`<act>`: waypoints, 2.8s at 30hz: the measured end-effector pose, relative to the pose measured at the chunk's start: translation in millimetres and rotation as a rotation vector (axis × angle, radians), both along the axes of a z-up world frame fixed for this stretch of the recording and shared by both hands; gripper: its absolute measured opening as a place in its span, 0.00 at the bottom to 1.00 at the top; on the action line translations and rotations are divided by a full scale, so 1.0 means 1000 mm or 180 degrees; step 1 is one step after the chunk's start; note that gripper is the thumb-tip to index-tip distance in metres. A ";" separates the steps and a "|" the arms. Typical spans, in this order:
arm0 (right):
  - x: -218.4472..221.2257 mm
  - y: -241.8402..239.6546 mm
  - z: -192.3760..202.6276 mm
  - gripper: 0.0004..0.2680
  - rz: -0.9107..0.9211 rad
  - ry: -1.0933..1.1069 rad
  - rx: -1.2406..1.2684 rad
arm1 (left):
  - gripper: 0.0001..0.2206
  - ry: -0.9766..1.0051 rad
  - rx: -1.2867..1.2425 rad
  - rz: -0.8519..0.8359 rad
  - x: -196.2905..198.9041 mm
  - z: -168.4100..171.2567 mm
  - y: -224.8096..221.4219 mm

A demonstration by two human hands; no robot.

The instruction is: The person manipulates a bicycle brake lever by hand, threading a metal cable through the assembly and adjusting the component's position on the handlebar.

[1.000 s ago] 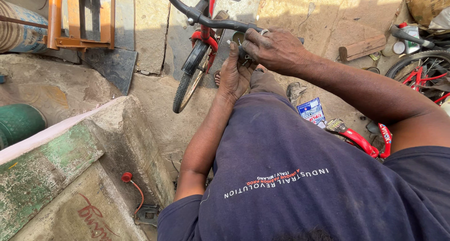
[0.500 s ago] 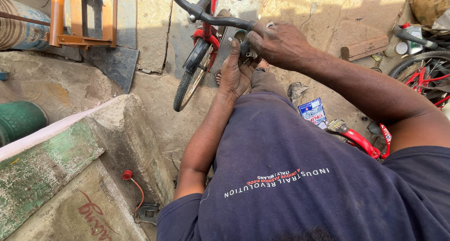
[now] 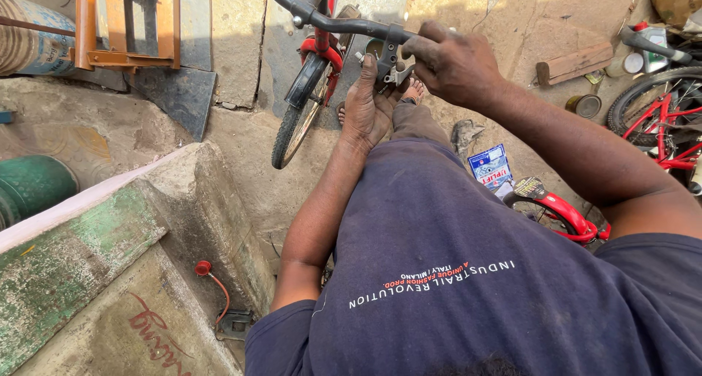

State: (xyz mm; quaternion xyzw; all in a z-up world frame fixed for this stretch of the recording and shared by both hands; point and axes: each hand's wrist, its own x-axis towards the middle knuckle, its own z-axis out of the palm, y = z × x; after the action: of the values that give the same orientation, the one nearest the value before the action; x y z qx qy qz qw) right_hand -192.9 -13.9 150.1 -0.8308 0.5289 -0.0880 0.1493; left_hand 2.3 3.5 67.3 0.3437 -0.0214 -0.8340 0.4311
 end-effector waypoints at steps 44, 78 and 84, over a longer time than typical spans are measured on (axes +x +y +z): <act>-0.004 0.046 -0.036 0.06 0.0524 0.0757 -0.1033 | 0.15 -0.0586 0.0086 -0.0087 -0.001 0.011 0.006; -0.022 0.032 -0.010 0.06 0.0216 -0.0780 0.0472 | 0.19 -0.1346 -0.0489 -0.1609 0.015 0.060 0.016; -0.026 0.022 -0.012 0.06 0.0632 -0.0792 0.0337 | 0.19 -0.1227 -0.0406 -0.1562 0.016 0.059 0.022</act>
State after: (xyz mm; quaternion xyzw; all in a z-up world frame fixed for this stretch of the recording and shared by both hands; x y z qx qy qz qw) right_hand -218.9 8.4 138.5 -0.8526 0.4256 -0.1470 0.2652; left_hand 18.5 25.9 126.2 0.4522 -0.2372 -0.8296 0.2258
